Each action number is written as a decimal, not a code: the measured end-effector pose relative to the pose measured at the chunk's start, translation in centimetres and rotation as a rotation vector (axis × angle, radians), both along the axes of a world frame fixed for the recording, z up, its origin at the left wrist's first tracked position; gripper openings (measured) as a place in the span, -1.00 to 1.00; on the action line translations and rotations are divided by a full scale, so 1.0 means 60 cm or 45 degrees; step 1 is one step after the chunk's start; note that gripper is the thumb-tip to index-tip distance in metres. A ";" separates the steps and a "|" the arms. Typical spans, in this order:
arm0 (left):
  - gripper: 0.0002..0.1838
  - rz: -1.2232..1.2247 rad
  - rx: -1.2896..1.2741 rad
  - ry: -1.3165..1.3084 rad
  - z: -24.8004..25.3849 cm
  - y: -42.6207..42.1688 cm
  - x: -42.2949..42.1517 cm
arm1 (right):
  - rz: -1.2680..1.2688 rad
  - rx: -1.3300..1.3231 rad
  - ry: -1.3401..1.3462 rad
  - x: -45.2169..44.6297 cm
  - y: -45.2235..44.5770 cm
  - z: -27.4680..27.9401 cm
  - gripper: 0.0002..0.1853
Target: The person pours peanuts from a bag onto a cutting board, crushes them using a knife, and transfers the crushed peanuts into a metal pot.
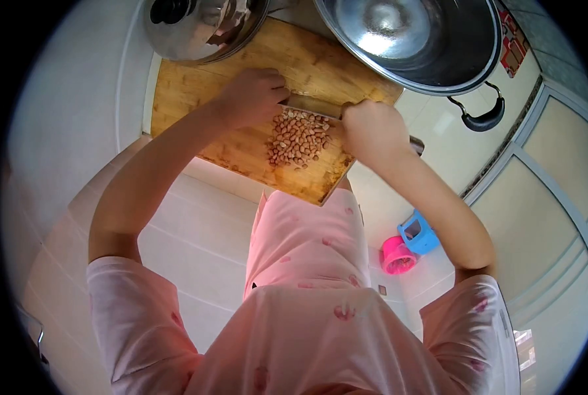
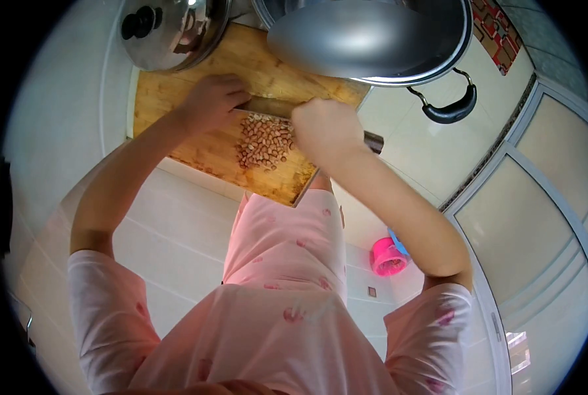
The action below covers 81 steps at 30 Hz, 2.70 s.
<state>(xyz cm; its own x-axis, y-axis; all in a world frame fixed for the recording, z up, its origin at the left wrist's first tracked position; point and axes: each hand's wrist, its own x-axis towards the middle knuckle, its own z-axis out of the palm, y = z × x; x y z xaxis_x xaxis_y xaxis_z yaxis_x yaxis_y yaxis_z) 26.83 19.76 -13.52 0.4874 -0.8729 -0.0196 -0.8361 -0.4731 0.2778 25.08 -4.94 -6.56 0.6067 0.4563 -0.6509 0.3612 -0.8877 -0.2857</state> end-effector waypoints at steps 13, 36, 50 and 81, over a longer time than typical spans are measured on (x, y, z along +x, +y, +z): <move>-0.91 -0.004 0.363 0.045 0.059 -0.080 -0.042 | -0.130 0.389 -0.447 -0.113 -0.095 -0.123 -0.74; -0.63 -0.132 -0.145 0.181 -0.005 0.003 0.006 | -0.077 -0.039 0.126 -0.061 0.017 0.035 -0.86; -0.87 0.055 0.409 0.026 0.078 -0.091 -0.104 | -0.066 0.519 -0.509 -0.157 -0.100 -0.132 -0.64; -0.94 0.156 0.142 0.128 0.015 -0.047 -0.090 | 0.097 0.159 -0.089 -0.079 -0.057 -0.079 -0.86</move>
